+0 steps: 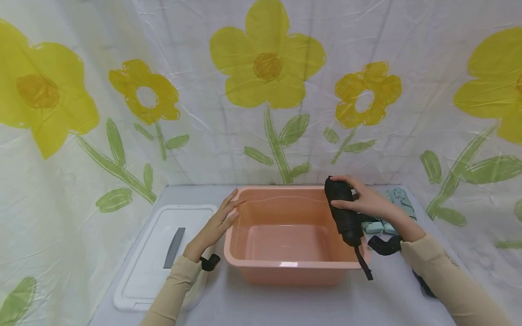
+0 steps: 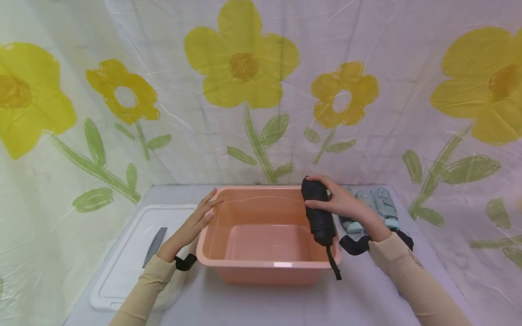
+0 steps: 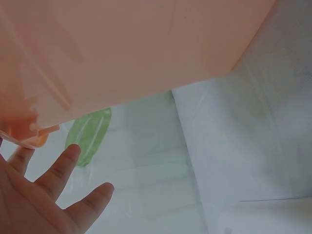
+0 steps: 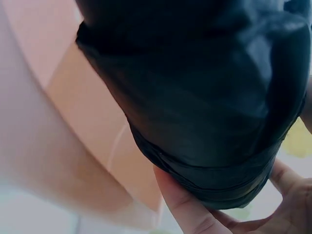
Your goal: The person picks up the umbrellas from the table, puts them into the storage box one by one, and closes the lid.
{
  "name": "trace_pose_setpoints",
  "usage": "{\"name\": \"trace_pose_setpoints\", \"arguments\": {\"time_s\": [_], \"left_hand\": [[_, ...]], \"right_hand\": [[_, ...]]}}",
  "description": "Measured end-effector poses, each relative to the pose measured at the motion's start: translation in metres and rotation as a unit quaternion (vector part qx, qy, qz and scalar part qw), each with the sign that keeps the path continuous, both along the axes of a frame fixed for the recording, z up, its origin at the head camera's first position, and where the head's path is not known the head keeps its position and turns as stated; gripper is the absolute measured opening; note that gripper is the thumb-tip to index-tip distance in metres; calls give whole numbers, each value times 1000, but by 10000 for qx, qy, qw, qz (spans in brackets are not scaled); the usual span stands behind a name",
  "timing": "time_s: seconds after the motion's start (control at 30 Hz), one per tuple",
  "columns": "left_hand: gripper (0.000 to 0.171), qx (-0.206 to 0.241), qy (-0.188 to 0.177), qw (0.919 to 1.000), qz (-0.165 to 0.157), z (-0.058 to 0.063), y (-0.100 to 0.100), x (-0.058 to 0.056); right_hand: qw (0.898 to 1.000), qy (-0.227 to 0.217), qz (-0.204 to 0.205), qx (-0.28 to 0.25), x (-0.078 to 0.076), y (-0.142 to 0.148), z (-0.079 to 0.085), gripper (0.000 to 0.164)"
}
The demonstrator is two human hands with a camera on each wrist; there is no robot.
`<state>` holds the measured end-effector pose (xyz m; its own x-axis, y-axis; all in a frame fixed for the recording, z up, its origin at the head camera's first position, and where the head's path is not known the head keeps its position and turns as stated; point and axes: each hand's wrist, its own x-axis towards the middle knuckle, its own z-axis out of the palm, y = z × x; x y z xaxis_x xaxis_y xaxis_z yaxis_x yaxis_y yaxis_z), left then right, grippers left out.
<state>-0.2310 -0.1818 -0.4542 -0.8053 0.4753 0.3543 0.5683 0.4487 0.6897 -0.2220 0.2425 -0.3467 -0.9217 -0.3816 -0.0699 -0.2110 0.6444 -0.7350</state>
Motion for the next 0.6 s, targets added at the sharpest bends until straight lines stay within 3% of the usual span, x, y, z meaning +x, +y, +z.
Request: {"name": "trace_pose_setpoints", "arguments": {"time_s": [0.2, 0.6], "left_hand": [[42, -4, -31, 10000, -14, 0, 0, 0], [40, -22, -95, 9999, 29, 0, -1, 0]], "right_hand": [[9990, -358, 192, -191, -5, -13, -8, 71], [9987, -202, 460, 40, -11, -35, -15, 68]]}}
